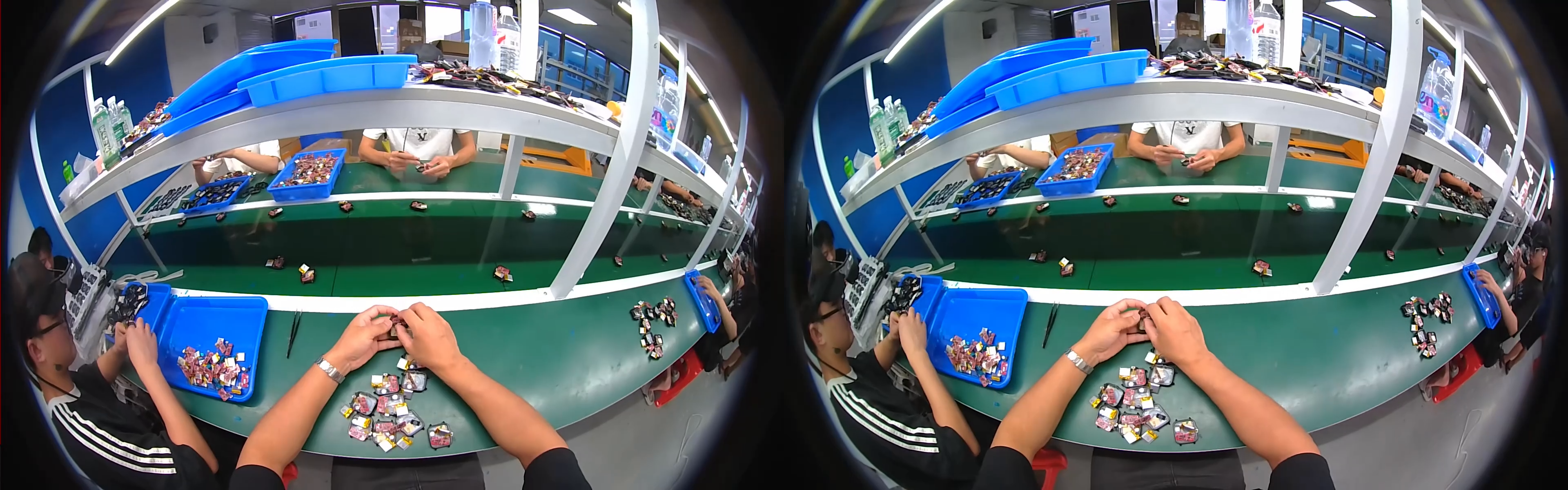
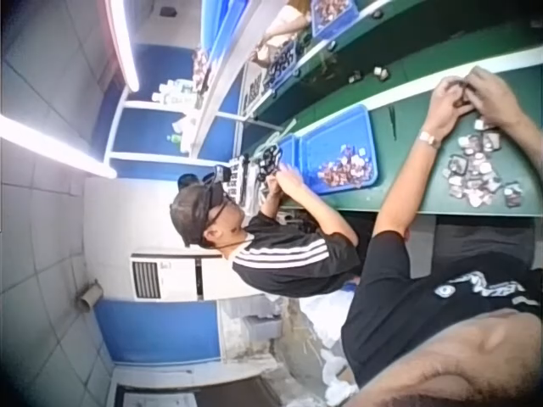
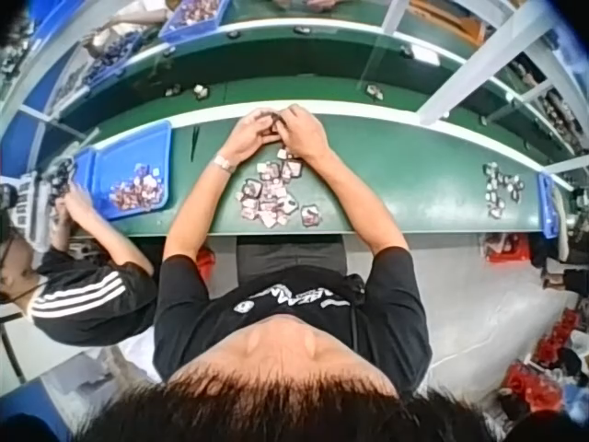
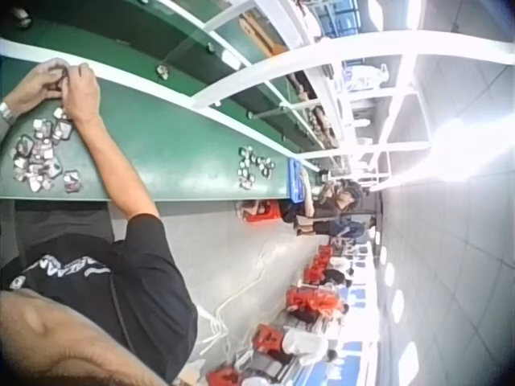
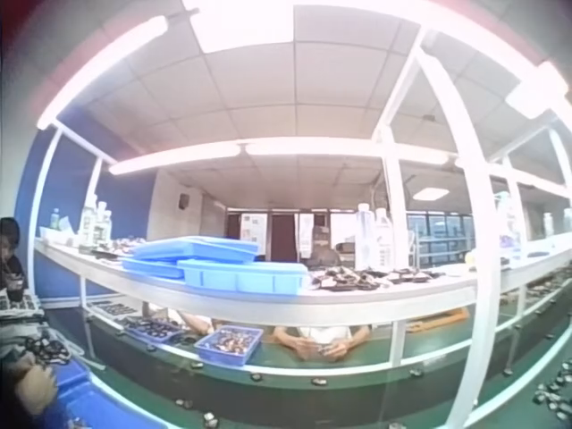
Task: The person is assembling small electronic or decorative components at a factory workbench.
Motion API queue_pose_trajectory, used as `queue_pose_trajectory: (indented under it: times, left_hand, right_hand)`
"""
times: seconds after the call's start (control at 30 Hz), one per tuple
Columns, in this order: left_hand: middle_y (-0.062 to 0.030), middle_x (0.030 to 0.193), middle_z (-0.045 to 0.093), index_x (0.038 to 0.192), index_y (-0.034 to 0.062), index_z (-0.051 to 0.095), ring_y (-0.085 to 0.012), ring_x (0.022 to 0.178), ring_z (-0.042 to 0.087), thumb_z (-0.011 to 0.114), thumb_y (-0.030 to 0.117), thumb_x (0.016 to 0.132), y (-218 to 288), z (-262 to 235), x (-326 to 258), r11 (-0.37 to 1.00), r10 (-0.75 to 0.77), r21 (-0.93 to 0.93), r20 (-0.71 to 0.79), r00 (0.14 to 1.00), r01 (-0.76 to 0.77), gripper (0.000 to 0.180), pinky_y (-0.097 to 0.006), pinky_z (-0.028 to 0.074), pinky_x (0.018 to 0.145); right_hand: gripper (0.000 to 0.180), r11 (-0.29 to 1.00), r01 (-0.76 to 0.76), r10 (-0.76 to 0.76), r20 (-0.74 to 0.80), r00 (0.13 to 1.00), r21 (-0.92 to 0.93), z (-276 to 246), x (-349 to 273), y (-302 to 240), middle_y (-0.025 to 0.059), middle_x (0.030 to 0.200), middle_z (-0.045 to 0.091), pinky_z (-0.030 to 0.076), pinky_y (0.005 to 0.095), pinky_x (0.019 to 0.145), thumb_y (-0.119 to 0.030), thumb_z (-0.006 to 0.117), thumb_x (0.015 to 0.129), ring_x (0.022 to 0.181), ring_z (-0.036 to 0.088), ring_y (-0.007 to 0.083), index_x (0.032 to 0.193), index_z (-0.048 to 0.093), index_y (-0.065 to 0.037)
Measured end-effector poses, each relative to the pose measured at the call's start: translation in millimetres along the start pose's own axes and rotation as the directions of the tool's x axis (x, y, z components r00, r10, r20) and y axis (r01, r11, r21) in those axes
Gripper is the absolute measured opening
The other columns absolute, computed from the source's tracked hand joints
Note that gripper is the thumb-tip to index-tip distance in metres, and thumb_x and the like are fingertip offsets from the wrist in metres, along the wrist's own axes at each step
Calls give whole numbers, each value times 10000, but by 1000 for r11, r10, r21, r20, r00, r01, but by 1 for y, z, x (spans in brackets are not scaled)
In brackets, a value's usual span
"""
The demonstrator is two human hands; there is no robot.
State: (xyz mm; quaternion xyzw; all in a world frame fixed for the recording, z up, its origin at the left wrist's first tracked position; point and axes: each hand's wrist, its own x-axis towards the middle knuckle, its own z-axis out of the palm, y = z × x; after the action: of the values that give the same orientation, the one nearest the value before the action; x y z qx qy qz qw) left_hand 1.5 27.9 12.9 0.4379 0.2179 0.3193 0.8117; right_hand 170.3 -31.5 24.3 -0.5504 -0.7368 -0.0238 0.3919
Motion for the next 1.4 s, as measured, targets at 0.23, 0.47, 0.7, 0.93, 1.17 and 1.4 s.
queue_pose_trajectory:
  times: [0.23,0.47,0.7,0.93,1.17,1.4]
  left_hand:
    - [-103,1132,597,1185,71,499,-241,1085,598,526,88,959,2,-4,1,996,-11,-94,8,1000,11,228,-476,463,1008]
    - [-121,1141,595,1188,72,493,-249,1094,594,526,88,958,1,-7,1,992,-8,-123,13,1000,9,233,-495,445,1035]
    - [-124,1172,580,1198,61,484,-237,1101,592,499,72,972,-2,-1,1,1000,10,-6,-4,1000,-10,228,-451,478,1013]
    - [-125,1201,570,1225,49,473,-234,1111,589,487,75,980,-5,0,2,997,23,71,-1,1000,-22,246,-432,484,1009]
    - [-119,1214,556,1290,46,463,-238,1160,567,492,70,977,-1,-1,0,999,48,12,72,996,-49,315,-438,475,1025]
    - [-93,1148,578,1247,58,484,-219,1119,581,553,118,963,-3,-2,2,996,35,75,73,997,-40,298,-421,493,1001]
  right_hand:
    - [188,982,174,-175,2,985,79,-10,3,4,54,905,583,534,379,697,-67,640,786,850,609,249,973,632,-77]
    - [196,967,220,-226,32,974,130,-16,6,8,60,913,588,517,380,748,-50,648,754,890,595,247,948,650,-74]
    - [146,973,219,-227,133,965,70,-21,10,7,81,1017,553,498,395,808,-56,663,755,987,564,270,895,628,-75]
    - [112,974,175,-196,148,969,141,-19,7,16,92,1184,546,464,402,928,-96,706,764,1126,524,284,864,657,-87]
    - [97,953,-21,-22,138,990,303,-13,4,20,78,1212,563,439,383,985,-138,682,820,1166,511,286,899,694,-83]
    - [108,939,-45,-12,162,987,342,-14,2,22,84,1240,569,421,386,1011,-147,681,817,1186,504,284,899,702,-79]
